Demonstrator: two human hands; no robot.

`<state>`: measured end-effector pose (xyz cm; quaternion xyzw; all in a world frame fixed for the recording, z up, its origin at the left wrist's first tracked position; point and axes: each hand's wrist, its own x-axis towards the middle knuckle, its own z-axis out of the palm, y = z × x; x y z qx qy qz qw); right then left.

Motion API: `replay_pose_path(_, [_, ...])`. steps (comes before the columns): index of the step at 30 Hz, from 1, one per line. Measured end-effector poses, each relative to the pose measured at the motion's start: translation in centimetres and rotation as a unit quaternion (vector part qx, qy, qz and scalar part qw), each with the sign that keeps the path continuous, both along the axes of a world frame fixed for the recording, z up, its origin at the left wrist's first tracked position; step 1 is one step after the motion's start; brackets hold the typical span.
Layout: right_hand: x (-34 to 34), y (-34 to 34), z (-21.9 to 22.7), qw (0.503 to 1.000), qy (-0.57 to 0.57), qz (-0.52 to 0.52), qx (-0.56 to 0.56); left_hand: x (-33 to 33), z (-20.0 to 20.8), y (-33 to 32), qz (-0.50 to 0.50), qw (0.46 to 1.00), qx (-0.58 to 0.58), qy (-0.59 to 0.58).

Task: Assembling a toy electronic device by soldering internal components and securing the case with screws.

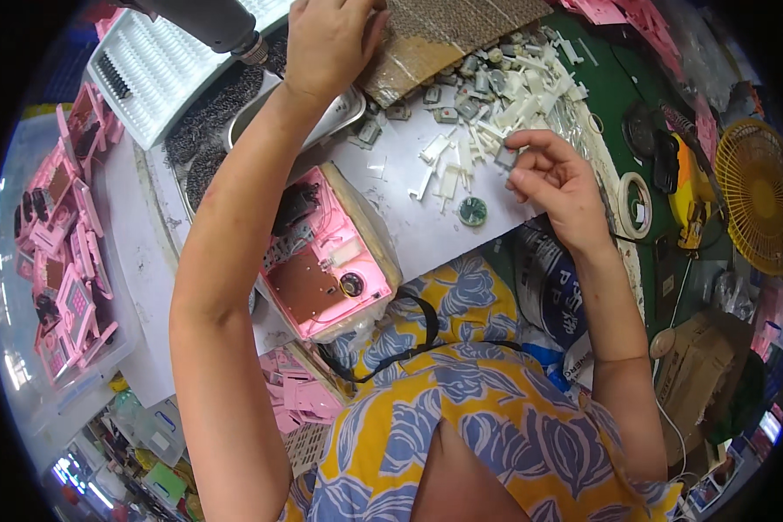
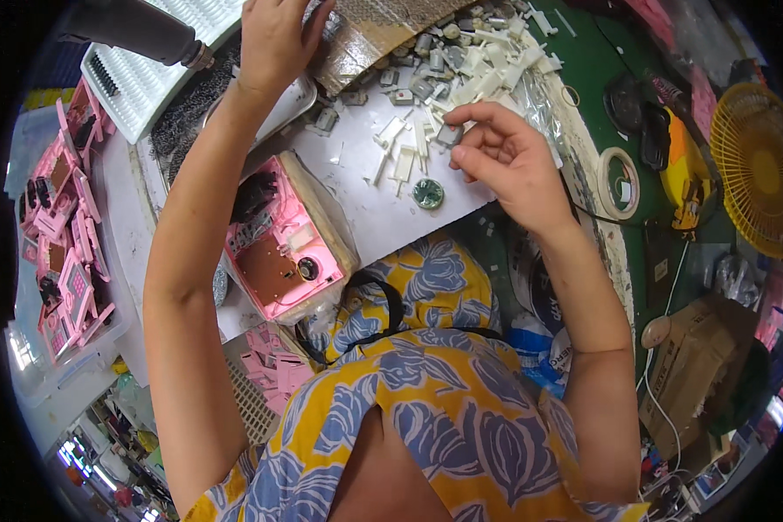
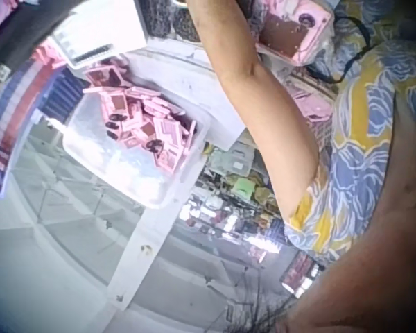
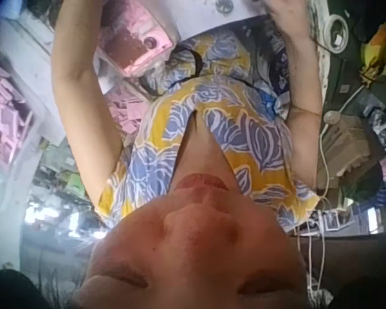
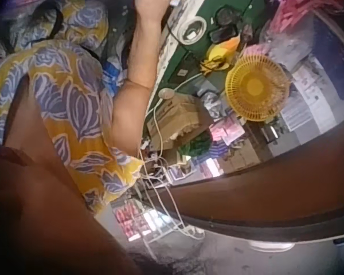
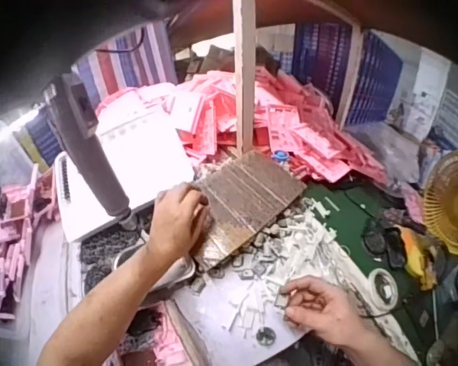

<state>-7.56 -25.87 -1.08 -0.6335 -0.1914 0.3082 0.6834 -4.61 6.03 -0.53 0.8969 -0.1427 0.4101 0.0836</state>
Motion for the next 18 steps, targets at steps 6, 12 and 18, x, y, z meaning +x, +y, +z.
replay_pose_path(6, [-1.4, -1.0, -0.1, 0.961, -0.178, 0.102, -0.186, -5.8, 1.9, -4.2, -0.05, 0.962, -0.222, 0.153])
replay_pose_path(12, [-2.0, 0.3, -0.3, 0.899, -0.354, 0.13, -0.222, -16.4, 3.4, -6.9, -0.098, 0.839, -0.438, 0.307])
replay_pose_path(18, [-2.8, 1.2, 0.5, 0.799, -0.501, 0.176, -0.284, -23.6, 3.1, -8.1, -0.063, 0.71, -0.608, 0.349])
